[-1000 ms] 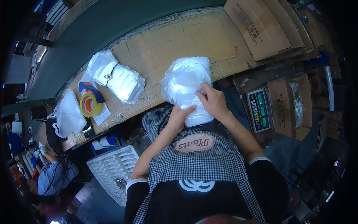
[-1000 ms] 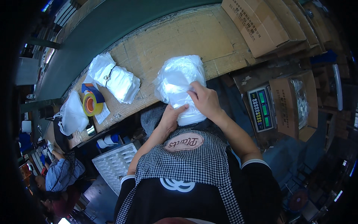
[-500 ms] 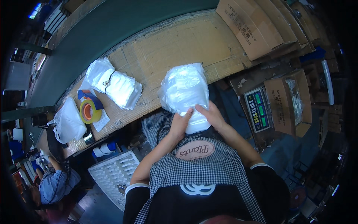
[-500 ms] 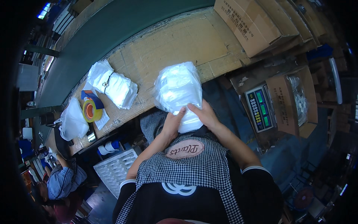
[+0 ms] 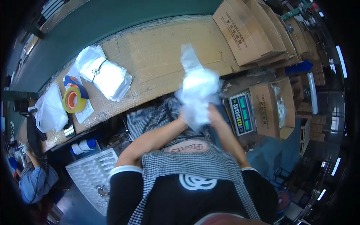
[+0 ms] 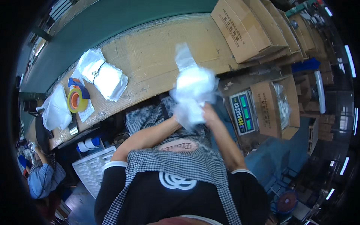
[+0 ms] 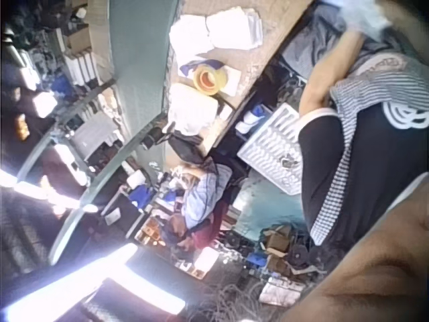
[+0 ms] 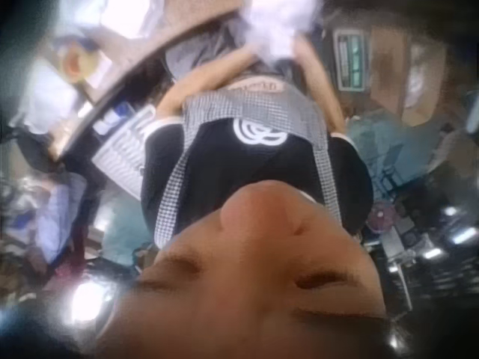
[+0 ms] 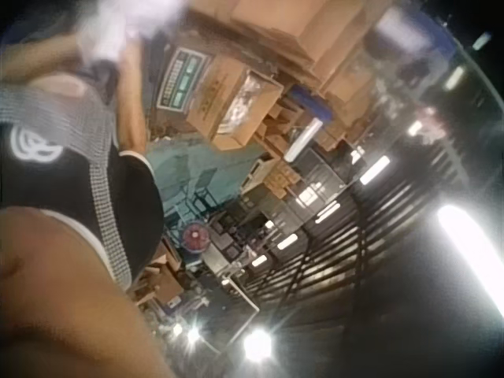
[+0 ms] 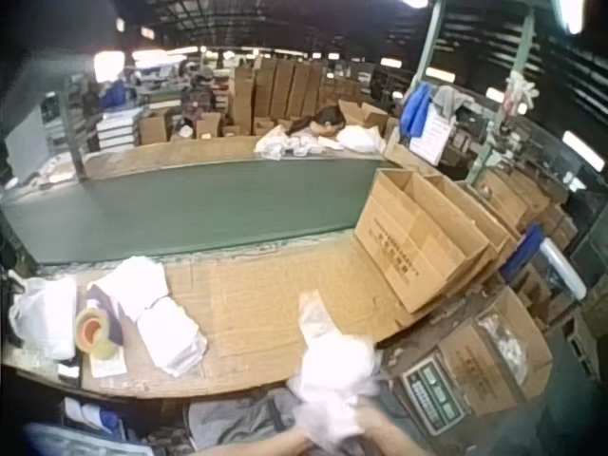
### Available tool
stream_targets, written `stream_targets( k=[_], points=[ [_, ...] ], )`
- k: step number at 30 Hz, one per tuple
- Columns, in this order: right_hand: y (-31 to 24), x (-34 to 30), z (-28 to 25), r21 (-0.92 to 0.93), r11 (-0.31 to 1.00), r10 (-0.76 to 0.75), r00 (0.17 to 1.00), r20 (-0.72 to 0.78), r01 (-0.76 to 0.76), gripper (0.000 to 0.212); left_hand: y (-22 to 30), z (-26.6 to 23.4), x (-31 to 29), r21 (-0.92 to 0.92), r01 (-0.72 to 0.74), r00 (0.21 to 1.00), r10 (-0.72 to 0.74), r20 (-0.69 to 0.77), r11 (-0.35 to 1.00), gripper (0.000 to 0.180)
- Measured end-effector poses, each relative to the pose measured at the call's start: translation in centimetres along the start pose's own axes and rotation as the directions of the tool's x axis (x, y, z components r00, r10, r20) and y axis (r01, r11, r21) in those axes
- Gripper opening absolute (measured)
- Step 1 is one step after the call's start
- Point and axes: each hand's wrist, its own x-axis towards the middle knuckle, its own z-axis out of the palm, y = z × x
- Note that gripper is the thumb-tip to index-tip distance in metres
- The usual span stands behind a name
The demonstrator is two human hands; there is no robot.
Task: The person packs metal handles into plastic bags, then weighs the bagged handles on a weighing scale.
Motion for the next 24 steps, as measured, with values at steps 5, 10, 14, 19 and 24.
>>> stream_targets(
  k=[5,10,14,19,24],
  points=[
    [5.0,-4.2,-4.3,0.277,0.944,0.174,0.984,0.050,-0.181,0.050,12.6,11.9,-5.8,0.191,-0.762,0.616,0.601,0.510,0.619,0.026],
    [4.0,-4.9,-2.7,0.250,0.921,0.273,0.953,0.133,-0.298,0.050,21.1,16.3,-9.9,0.397,-0.915,0.350,0.619,0.703,0.067,0.042],
    [2.1,-3.0,0.5,0.210,0.902,0.318,0.910,0.267,-0.377,0.051,18.0,10.1,-6.1,0.603,-0.689,0.707,0.555,0.439,0.402,0.043],
    [-0.1,-3.0,3.4,0.194,0.860,0.392,0.854,0.341,-0.473,0.051,10.6,-1.5,-8.9,0.591,-0.017,0.994,0.076,-0.076,0.807,0.044],
    [-3.1,-0.2,5.2,0.218,0.852,0.425,0.872,0.242,-0.475,0.045,14.7,-3.4,-9.5,0.450,0.154,0.986,-0.167,-0.010,0.880,0.050]
  ],
)
